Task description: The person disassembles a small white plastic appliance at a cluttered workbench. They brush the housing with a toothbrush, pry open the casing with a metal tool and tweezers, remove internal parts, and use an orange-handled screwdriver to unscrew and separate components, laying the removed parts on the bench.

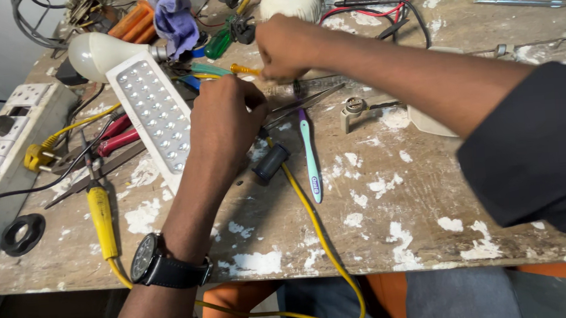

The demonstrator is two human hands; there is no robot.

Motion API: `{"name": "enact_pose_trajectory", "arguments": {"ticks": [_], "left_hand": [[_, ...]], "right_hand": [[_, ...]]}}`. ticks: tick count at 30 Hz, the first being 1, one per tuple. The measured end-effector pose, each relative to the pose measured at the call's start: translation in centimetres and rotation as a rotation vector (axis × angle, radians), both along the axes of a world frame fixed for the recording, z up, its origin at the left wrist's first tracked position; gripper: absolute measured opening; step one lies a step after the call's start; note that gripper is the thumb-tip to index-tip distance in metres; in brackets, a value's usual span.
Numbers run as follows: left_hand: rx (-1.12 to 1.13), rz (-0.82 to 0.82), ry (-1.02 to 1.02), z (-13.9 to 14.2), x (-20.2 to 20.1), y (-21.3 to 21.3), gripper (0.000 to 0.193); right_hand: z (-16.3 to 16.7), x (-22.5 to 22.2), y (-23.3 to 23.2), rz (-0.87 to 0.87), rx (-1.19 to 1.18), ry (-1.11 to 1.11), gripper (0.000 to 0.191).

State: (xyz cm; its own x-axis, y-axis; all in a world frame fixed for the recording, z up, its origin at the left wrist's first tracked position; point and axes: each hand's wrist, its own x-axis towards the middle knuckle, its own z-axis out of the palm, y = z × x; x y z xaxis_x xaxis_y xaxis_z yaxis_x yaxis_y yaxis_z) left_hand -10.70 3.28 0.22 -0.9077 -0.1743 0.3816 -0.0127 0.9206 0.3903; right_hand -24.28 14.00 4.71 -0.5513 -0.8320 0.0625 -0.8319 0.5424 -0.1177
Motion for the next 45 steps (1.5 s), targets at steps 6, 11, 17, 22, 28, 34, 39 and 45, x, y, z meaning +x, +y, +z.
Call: {"name": "enact_pose_trajectory", "arguments": {"ticks": [6,11,17,22,28,34,39,45], "left_hand": [[0.246,-0.036,0.229,1.5,-0.5,2.4,0.032],[0.664,-0.387,0.150,3.2,-0.8,6.6,0.031],[0.569,-0.666,0.181,4.4,-2.4,14.1,0.039],[0.420,-0.671,0.222,4.5,-5.0,20.7,0.039],[0.104,-0.814,0.232,3.0,-9.8,28.4,0.043],[-0.150,-0.795,-0.031,1.1,-14.1,33.8,0.029],[0.043,-0.887,-0.126,-0.2,-17.9,33.5,0.026],[0.550,-1.111,-0.278,-0.4,-20.9,29.7,0.026]], "right_hand": [[3.3,0.0,6.1,0.068,-0.319,-0.325,0.028],[4.7,1.6,13.3,0.039,-0.468,-0.774,0.038],[5.1,0.5,22.8,0.082,-0.407,-0.738,0.041],[5.6,-3.2,31.8,0.173,-0.385,-0.395,0.038],[3.2,-10.9,41.7,0.111,-0.483,-0.395,0.029],[-2.4,-15.1,44.3,0.067,-0.808,-0.619,0.020],[-3.4,-14.8,43.4,-0.046,-0.807,-0.568,0.022],[-1.4,-12.4,42.2,0.100,-0.787,-0.337,0.019]]}}
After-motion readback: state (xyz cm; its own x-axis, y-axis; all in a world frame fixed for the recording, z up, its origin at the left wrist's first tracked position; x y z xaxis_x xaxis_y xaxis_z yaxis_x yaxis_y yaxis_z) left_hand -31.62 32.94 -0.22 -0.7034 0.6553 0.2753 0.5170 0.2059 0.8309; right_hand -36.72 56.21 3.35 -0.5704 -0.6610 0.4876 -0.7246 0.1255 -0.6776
